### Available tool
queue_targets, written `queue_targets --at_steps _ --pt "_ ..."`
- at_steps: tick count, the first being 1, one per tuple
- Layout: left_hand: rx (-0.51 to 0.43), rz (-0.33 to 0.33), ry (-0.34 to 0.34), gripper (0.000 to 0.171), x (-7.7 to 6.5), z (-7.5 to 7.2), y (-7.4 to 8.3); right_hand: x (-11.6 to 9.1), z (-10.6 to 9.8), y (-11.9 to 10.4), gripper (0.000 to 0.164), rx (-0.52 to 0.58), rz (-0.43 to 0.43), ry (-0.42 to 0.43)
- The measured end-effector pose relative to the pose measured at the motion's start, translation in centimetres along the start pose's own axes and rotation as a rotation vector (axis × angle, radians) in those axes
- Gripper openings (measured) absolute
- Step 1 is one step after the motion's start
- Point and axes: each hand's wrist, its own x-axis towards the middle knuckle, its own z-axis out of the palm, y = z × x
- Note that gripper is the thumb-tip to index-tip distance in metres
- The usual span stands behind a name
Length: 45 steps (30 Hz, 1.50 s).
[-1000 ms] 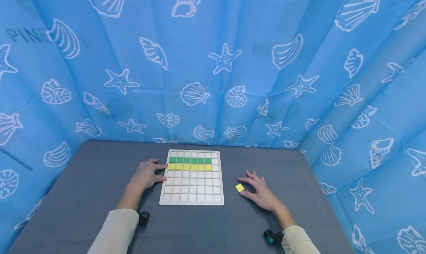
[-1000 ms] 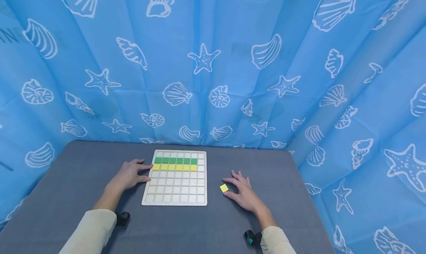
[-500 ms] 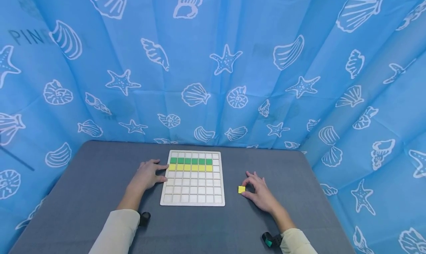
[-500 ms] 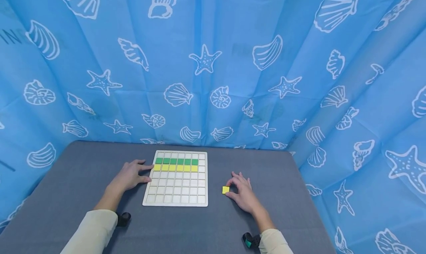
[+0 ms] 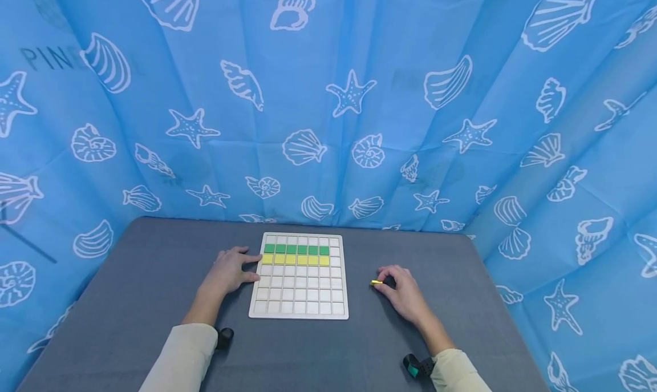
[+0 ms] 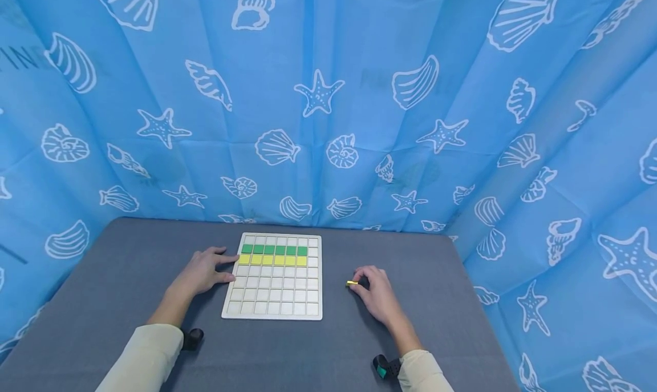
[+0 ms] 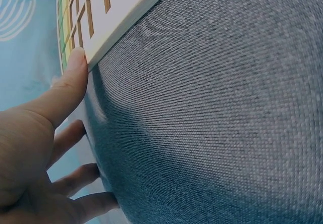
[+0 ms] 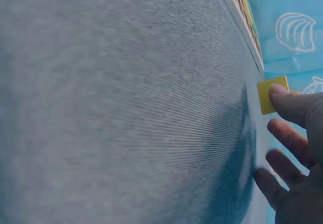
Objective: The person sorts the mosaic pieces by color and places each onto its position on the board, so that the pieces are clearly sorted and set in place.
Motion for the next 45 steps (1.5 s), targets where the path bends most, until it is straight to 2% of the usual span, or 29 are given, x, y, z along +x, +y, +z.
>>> queue_targets --at_steps 12,20,30,37,45 --pt "-0.005 -0.011 0.015 0.061 -0.1 0.1 0.2 1.5 0.5 -1.3 0.009 0.037 0.101 0.026" --pt "-0.006 -0.016 0.020 0.061 -0.1 0.1 0.2 2.9 1.3 -2.6 0.011 0.045 0.099 0.026" --pt "-0.001 0.001 0.022 0.061 -0.1 0.1 0.1 4.3 2.7 -4.0 0.009 0.039 0.043 0.053" --pt "0.015 0.020 0.020 0.061 0.0 -0.2 -0.3 5.4 3.6 -5.1 0.007 0.063 0.057 0.015" --pt "0.015 -0.001 0.007 0.061 0.2 0.0 -0.1 6.6 4.9 -6.0 0.008 0.075 0.078 -0.015"
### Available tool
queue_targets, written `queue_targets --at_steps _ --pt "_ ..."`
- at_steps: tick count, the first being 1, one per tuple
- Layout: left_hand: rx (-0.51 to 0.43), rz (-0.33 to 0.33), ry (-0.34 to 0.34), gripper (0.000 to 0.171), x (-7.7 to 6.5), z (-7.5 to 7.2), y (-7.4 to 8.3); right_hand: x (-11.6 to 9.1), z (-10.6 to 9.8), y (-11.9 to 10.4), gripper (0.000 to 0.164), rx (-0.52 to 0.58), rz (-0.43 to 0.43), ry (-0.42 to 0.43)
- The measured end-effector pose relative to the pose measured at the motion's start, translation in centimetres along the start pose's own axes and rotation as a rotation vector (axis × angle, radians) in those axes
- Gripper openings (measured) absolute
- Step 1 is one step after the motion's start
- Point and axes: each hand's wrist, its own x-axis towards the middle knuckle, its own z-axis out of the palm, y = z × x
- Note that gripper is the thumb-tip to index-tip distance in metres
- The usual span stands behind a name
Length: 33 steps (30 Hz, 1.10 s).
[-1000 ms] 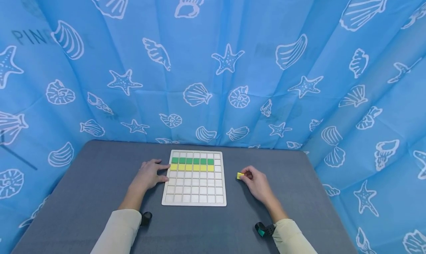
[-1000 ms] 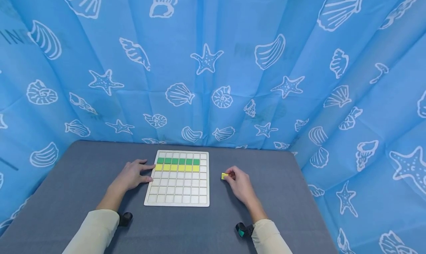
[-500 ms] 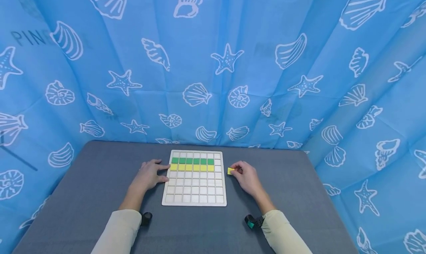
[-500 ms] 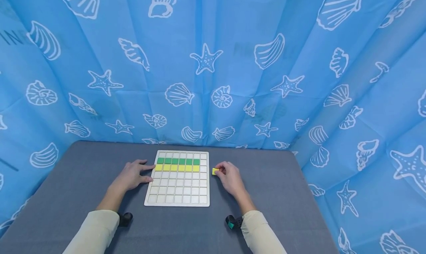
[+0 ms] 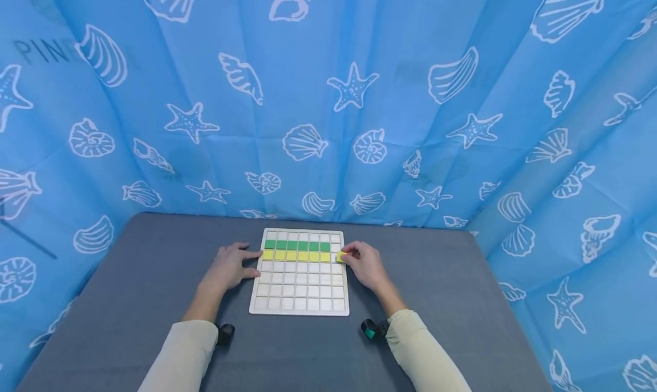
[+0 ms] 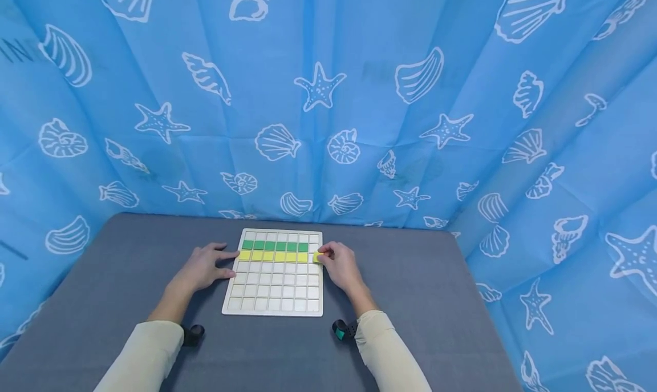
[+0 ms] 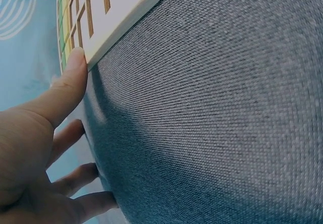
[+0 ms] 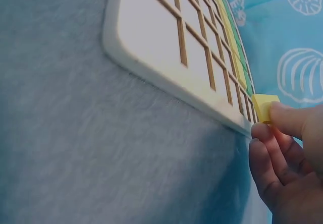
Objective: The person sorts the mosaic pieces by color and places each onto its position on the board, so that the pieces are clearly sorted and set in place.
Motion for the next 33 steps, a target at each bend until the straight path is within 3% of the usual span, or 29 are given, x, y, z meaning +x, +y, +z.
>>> queue_targets --at_steps 23,33 --pt "-0.005 -0.011 -0.007 0.061 0.1 0.0 0.3 1.2 0.5 -0.9 0.009 -0.134 0.007 -0.115" --pt "-0.013 -0.017 0.011 0.061 0.1 0.1 0.3 0.8 0.8 -0.8 0.014 -0.261 -0.095 -0.100"
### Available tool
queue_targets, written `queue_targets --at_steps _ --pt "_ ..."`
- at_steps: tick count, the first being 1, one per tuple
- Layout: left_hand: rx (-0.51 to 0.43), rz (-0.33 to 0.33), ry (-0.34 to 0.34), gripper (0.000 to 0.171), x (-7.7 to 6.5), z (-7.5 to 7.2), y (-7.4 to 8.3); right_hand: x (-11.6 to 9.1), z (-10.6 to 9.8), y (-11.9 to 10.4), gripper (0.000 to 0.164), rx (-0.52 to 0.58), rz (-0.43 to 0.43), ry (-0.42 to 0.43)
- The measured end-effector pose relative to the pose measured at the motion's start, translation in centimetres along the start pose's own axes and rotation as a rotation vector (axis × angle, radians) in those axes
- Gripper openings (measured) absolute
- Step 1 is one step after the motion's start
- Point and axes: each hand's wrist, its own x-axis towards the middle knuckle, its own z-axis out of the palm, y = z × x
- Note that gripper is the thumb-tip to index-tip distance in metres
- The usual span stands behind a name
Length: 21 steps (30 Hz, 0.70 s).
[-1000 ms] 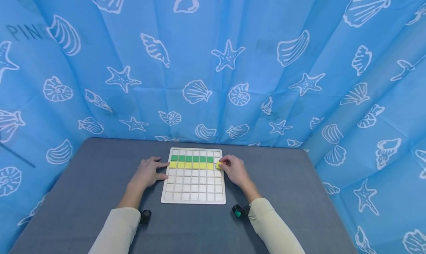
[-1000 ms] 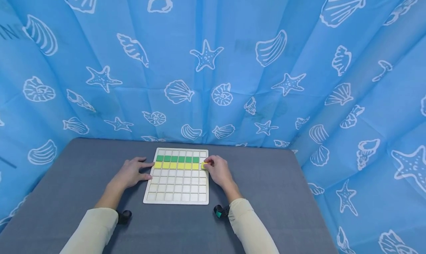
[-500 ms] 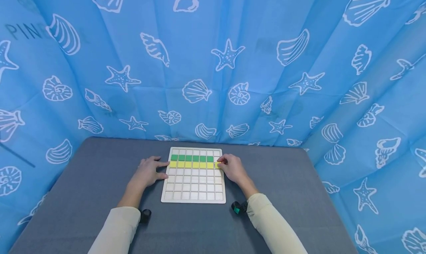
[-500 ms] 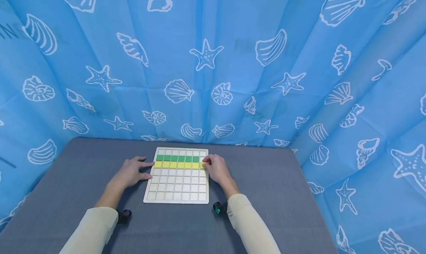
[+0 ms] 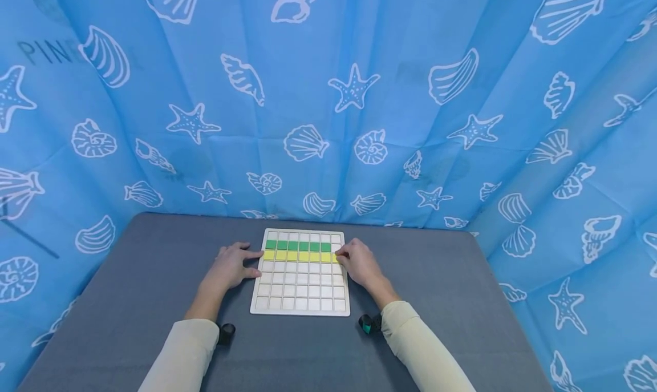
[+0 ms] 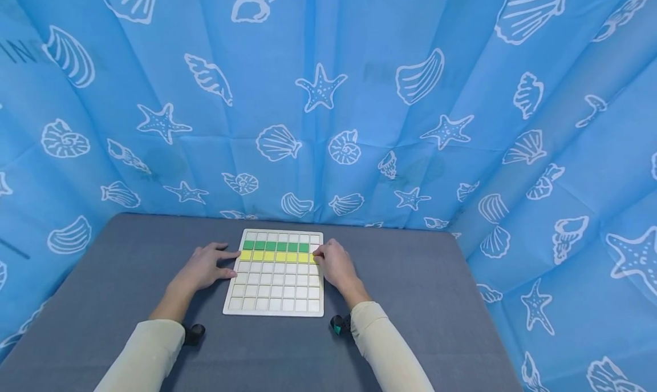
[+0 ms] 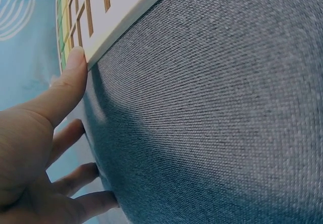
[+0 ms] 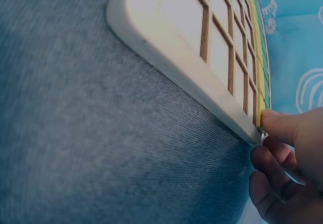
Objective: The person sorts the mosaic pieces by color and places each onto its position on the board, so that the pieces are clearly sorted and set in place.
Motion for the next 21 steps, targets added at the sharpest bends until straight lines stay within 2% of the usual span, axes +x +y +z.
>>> queue_targets --at_steps 7,15,21 --pt "0.001 0.007 -0.006 0.061 0.26 -0.16 -0.07 -0.23 0.15 -0.01 0.018 -0.049 -0.029 -0.001" --pt "-0.007 0.007 -0.020 0.060 0.62 0.12 -0.29 -0.50 -0.29 0.03 0.034 -0.078 -0.016 -0.025" --pt "0.005 0.008 -0.040 0.057 0.63 0.19 -0.57 -0.69 -0.78 0.19 0.032 -0.071 -0.006 -0.011"
